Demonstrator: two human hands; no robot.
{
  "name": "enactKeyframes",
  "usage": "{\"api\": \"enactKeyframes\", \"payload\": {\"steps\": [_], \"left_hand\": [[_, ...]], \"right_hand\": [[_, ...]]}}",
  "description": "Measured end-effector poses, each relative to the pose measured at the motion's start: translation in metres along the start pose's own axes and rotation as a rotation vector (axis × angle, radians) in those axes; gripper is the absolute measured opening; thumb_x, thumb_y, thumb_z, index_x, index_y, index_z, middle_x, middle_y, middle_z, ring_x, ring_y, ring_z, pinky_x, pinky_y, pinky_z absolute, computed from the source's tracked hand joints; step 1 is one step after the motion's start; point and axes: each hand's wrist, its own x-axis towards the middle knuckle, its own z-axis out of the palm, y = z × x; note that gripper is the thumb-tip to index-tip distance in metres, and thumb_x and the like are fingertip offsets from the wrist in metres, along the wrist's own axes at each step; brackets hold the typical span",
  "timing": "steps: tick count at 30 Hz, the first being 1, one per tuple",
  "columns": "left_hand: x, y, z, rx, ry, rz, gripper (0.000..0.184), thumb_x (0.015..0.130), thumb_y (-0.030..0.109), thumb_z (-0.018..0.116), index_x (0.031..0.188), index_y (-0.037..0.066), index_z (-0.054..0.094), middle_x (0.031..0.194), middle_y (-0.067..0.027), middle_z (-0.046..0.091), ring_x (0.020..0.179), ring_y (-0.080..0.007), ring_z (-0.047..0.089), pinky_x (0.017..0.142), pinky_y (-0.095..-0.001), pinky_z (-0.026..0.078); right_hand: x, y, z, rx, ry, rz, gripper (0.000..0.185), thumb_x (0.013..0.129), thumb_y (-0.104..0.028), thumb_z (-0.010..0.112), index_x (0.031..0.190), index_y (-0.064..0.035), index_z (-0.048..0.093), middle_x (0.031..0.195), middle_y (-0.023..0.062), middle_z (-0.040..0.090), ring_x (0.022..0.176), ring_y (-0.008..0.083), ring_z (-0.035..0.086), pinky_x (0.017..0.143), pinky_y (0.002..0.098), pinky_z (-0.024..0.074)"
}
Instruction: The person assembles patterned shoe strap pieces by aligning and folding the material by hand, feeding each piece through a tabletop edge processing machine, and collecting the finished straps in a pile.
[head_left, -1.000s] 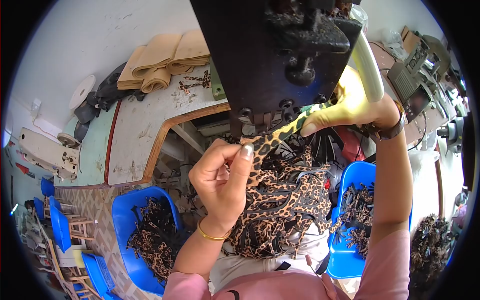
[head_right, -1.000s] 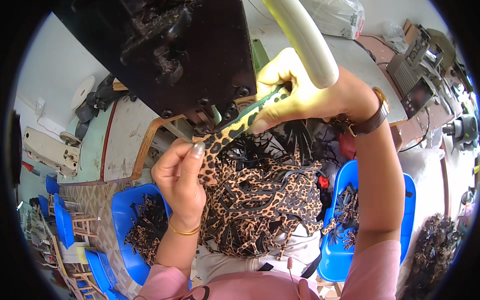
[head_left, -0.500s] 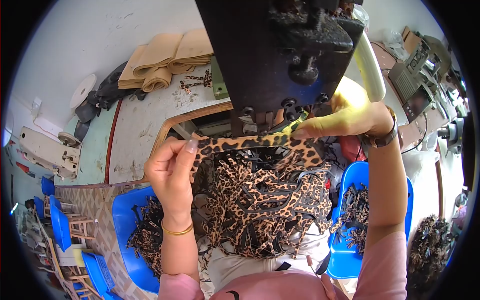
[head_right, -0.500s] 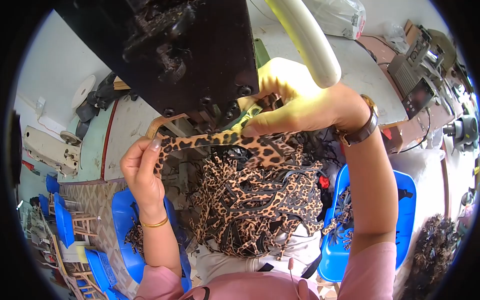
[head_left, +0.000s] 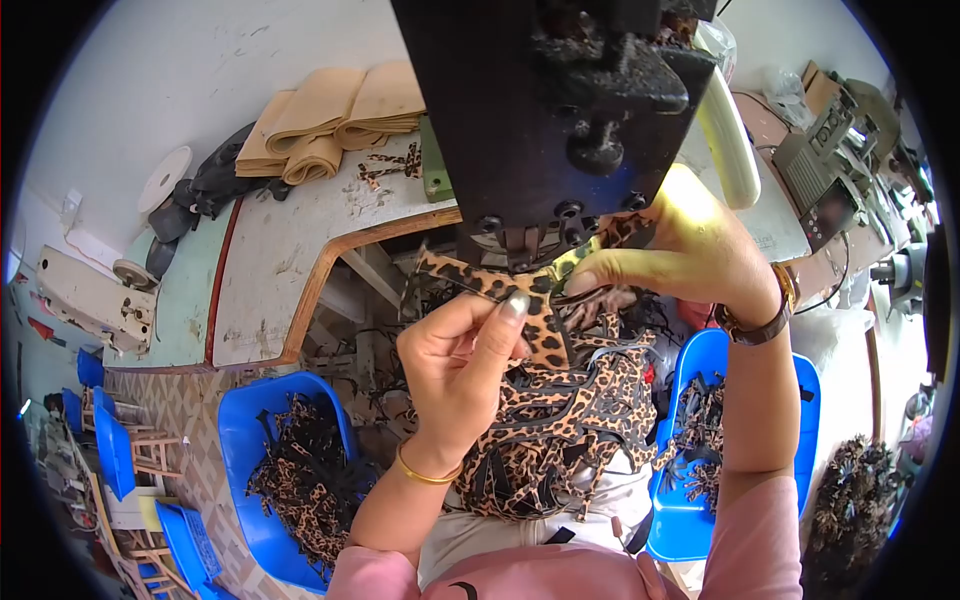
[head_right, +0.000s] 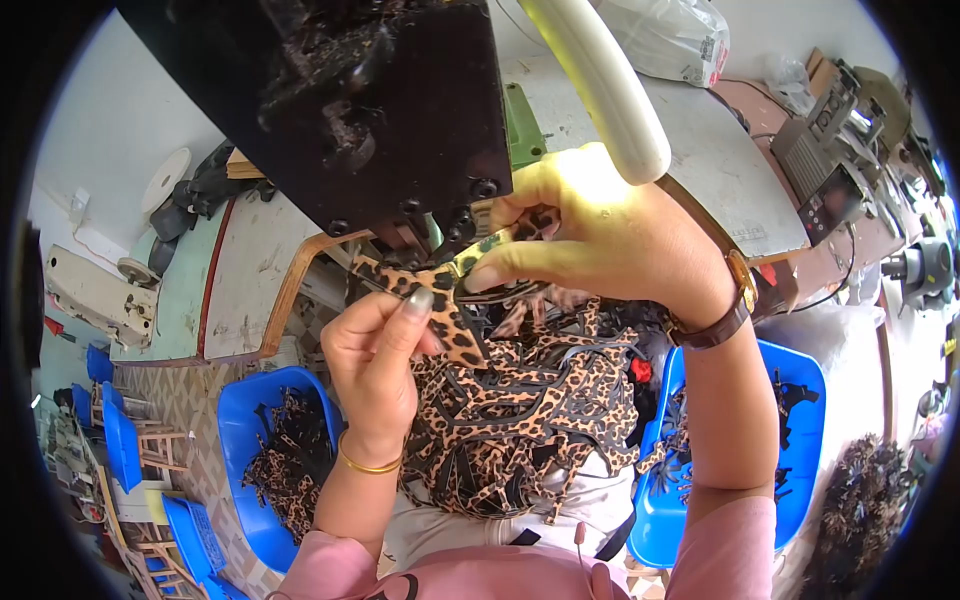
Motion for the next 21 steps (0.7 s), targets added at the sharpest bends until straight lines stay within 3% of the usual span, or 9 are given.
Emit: {"api": "enactKeyframes", "payload": {"steps": [5, 7, 8, 11, 12, 15, 17, 19, 21], "left_hand": [[-0.003, 0.000, -0.014, 0.067, 0.042, 0.025, 0.020, 0.085, 0.007, 0.063, 0.067, -0.002, 0.058, 0.055, -0.0013, 0.054, 0.051, -0.0032, 0.049, 0.045, -0.0181, 0.037], [-0.007, 0.000, -0.024, 0.429, 0.038, 0.130, 0.018, 0.082, 0.005, 0.064, 0.066, -0.001, 0.058, 0.051, -0.0001, 0.048, 0.047, -0.0059, 0.045, 0.047, -0.0188, 0.034], [-0.007, 0.006, -0.030, 0.759, -0.004, 0.414, 0.011, 0.076, 0.007, 0.071, 0.074, 0.001, 0.062, 0.061, -0.0046, 0.053, 0.049, -0.0132, 0.043, 0.046, -0.0254, 0.034], [-0.009, 0.010, -0.026, 0.912, 0.008, 0.624, 0.019, 0.070, 0.010, 0.075, 0.085, 0.005, 0.065, 0.078, -0.0052, 0.056, 0.060, -0.0176, 0.046, 0.051, -0.0263, 0.037], [-0.008, 0.012, -0.026, 0.962, -0.117, 0.594, 0.030, 0.067, 0.013, 0.076, 0.094, 0.007, 0.065, 0.089, -0.0051, 0.055, 0.067, -0.0180, 0.047, 0.054, -0.0278, 0.038], [-0.002, 0.010, -0.024, 0.883, -0.288, 0.573, 0.016, 0.070, 0.010, 0.073, 0.084, 0.005, 0.067, 0.076, -0.0042, 0.056, 0.064, -0.0188, 0.047, 0.054, -0.0281, 0.038], [0.000, 0.012, -0.022, 0.832, -0.296, 0.537, 0.012, 0.071, 0.008, 0.071, 0.081, 0.003, 0.066, 0.069, -0.0042, 0.055, 0.060, -0.0180, 0.046, 0.052, -0.0274, 0.037], [0.002, 0.014, -0.018, 0.778, -0.307, 0.497, 0.007, 0.073, 0.006, 0.070, 0.077, 0.002, 0.066, 0.063, -0.0043, 0.054, 0.056, -0.0171, 0.045, 0.051, -0.0267, 0.036], [0.001, 0.014, -0.010, 0.590, -0.190, 0.310, 0.003, 0.077, 0.002, 0.067, 0.076, 0.000, 0.065, 0.055, -0.0052, 0.051, 0.049, -0.0152, 0.042, 0.046, -0.0254, 0.032]], "right_hand": [[-0.003, -0.012, 0.005, 0.134, -0.098, 0.015, 0.018, 0.072, -0.013, 0.074, 0.073, -0.0005, 0.061, 0.060, 0.0039, 0.058, 0.056, 0.0132, 0.059, 0.052, 0.0273, 0.0449], [-0.010, -0.018, 0.012, -0.043, 0.027, -0.097, 0.011, 0.070, -0.009, 0.073, 0.074, -0.0027, 0.066, 0.065, 0.0058, 0.061, 0.056, 0.0160, 0.058, 0.053, 0.0262, 0.0447], [-0.018, -0.020, 0.015, -0.120, 0.013, -0.133, 0.012, 0.065, -0.008, 0.073, 0.073, -0.0036, 0.065, 0.066, 0.0059, 0.060, 0.059, 0.0213, 0.057, 0.053, 0.0294, 0.0440], [-0.035, -0.036, 0.024, -0.400, 0.041, -0.283, 0.015, 0.061, -0.007, 0.071, 0.075, -0.0088, 0.066, 0.058, 0.0016, 0.049, 0.056, 0.0196, 0.049, 0.051, 0.0319, 0.0384], [-0.037, -0.040, 0.026, -0.417, 0.041, -0.327, 0.016, 0.061, -0.008, 0.070, 0.076, -0.0103, 0.066, 0.057, -0.0007, 0.045, 0.054, 0.0172, 0.045, 0.049, 0.0307, 0.0358], [-0.044, -0.049, 0.026, -0.548, 0.116, -0.317, 0.014, 0.062, -0.011, 0.071, 0.075, -0.0107, 0.065, 0.057, -0.0017, 0.044, 0.054, 0.0162, 0.044, 0.049, 0.0304, 0.0346], [-0.049, -0.055, 0.025, -0.639, 0.093, -0.295, 0.015, 0.063, -0.011, 0.072, 0.075, -0.0094, 0.064, 0.058, -0.0020, 0.045, 0.053, 0.0159, 0.044, 0.048, 0.0302, 0.0341], [-0.054, -0.056, 0.031, -0.710, 0.238, -0.296, 0.016, 0.060, -0.010, 0.061, 0.075, -0.0059, 0.058, 0.063, -0.0006, 0.043, 0.058, 0.0139, 0.046, 0.051, 0.0280, 0.0357], [-0.061, -0.061, 0.043, -0.698, 0.239, -0.334, 0.023, 0.060, -0.007, 0.061, 0.082, -0.0006, 0.060, 0.065, 0.0005, 0.045, 0.057, 0.0132, 0.046, 0.050, 0.0267, 0.0357]]}}
